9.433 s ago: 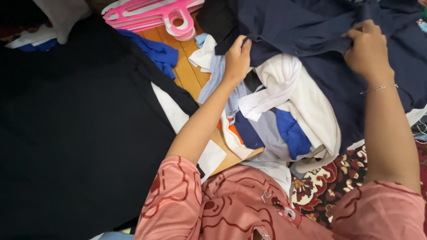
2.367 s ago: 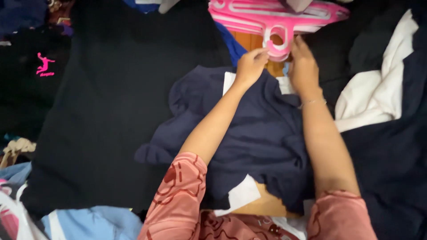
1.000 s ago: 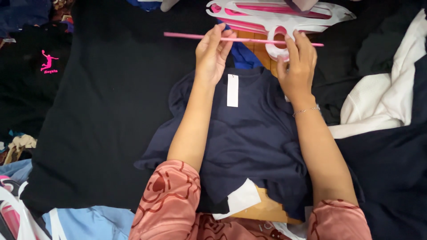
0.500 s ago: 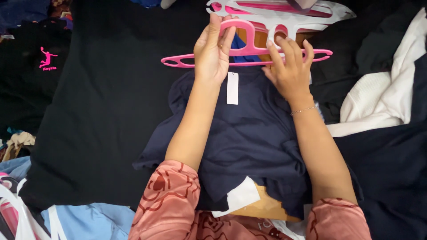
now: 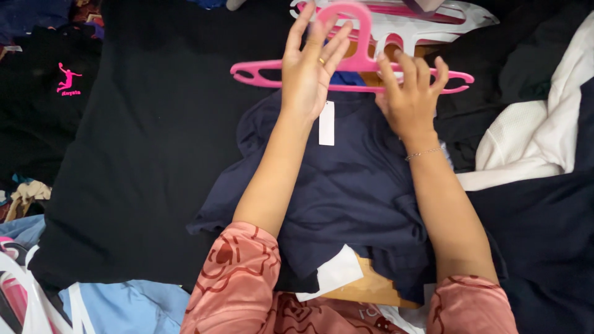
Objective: Hanging t-shirts onto plastic hangers from a pile of clothes
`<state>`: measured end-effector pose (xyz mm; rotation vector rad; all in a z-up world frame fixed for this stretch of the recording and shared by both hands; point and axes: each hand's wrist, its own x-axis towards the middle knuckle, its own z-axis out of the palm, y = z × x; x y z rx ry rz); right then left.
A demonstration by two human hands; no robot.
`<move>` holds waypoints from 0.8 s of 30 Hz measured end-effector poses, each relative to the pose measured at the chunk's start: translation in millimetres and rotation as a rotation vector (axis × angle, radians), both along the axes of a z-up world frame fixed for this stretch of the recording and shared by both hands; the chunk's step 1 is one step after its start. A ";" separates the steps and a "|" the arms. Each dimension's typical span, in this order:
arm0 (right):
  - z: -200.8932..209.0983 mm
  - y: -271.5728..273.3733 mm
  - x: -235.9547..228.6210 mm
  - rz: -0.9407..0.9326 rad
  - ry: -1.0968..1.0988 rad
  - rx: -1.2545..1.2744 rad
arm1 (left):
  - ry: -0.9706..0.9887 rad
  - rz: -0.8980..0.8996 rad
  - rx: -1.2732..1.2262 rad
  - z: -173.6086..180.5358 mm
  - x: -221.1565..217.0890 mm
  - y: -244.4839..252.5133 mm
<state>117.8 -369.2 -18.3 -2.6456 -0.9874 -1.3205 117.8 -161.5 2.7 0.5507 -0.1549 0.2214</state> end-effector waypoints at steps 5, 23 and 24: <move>5.4 -12.2 6.7 0.013 0.241 0.143 | -0.052 0.005 0.463 0.9 -3.7 14.8; 16.7 -19.5 9.0 0.104 0.431 0.242 | 0.416 -0.859 1.618 -26.7 -48.4 44.0; 16.9 -20.1 9.1 0.099 0.428 0.240 | 0.363 -0.845 1.548 -29.0 -49.9 40.8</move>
